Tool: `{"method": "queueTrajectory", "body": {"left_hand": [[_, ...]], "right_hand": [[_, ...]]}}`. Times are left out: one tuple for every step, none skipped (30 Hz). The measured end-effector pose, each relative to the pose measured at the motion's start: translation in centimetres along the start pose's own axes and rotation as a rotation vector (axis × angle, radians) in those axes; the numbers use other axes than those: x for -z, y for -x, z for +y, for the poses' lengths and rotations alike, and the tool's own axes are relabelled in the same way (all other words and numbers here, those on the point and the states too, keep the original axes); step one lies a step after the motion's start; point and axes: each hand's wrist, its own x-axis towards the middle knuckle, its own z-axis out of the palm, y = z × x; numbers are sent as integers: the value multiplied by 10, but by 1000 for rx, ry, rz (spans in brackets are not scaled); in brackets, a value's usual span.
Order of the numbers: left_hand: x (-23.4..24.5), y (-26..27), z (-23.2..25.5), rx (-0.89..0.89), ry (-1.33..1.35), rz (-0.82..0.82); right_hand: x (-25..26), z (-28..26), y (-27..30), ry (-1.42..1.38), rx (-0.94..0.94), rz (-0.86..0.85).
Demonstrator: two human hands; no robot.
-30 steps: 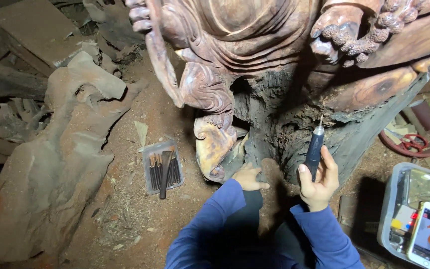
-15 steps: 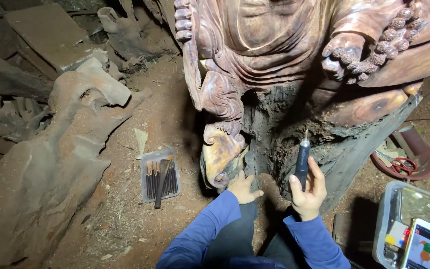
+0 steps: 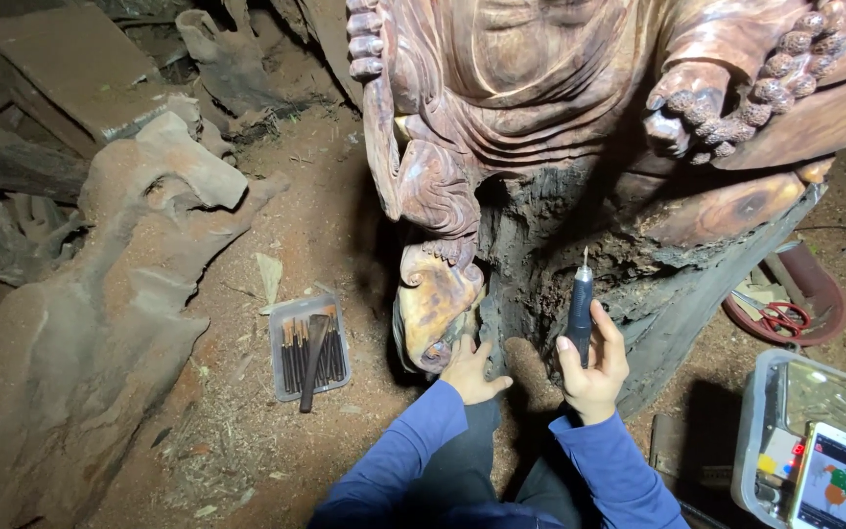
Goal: Detailing a large wooden sculpture using a rotary carving tool to add texture and fine lines.
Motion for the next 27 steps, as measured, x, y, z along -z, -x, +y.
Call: {"method": "queueTrajectory", "body": {"left_hand": [[-4,-1,-5,0,3,-2],[-6,-5,-9,22,65,11],[-9,-8,-13,45,127,23],[-23,-19,-21,30,137,27],[-37,-30,-30,-97,39,229],[-52,-42,-37,-217,-50,438],[-35,-45,-3,-226,-30,449],[-20,-41,25,-476,181,652],[-3,-38,51,-724,396,852],[9,-46,75,-719,416,854],[23,-54,99,-803,754,850],[39,-63,122,-882,1092,833],[57,-54,137,-882,1109,838],[77,-44,152,-935,1231,842],[97,-34,167,-989,1353,844],[102,-35,169,-996,1363,854],[106,-35,173,-995,1421,781],[109,-35,175,-991,1473,698],[114,-37,175,-996,1478,700],[117,-38,175,-1020,1484,720],[120,-39,175,-1044,1490,741],[122,-39,169,-1040,1491,734],[123,-39,164,-995,1417,842],[123,-37,157,-942,1339,949],[114,-43,150,-934,1339,944],[107,-50,143,-905,1243,1029],[100,-56,137,-876,1145,1111]], "right_hand": [[-1,-1,-1,3,-1,-2],[-1,-1,-5,15,27,-15],[-2,-1,-9,27,55,-28],[5,-3,-24,38,69,-34],[10,-6,-39,100,161,-104],[16,-8,-56,162,255,-184],[25,-17,-83,173,271,-200],[31,-28,-105,300,363,-326],[35,-38,-126,426,456,-453],[34,-49,-146,436,454,-469],[31,-60,-166,455,520,-575],[27,-71,-187,472,589,-677],[22,-81,-198,479,592,-691],[15,-91,-211,494,661,-748],[9,-102,-224,507,729,-804],[2,-116,-232,510,740,-814],[-3,-129,-241,582,746,-908],[-8,-142,-246,655,743,-995],[-11,-143,-247,659,747,-999],[-13,-143,-245,668,715,-992],[-15,-144,-244,677,682,-985],[-18,-134,-230,679,676,-983],[-21,-125,-216,594,508,-881],[-24,-115,-201,504,339,-780],[-29,-97,-182,502,330,-780],[-35,-79,-166,369,289,-680],[-40,-61,-150,237,246,-578]]}}
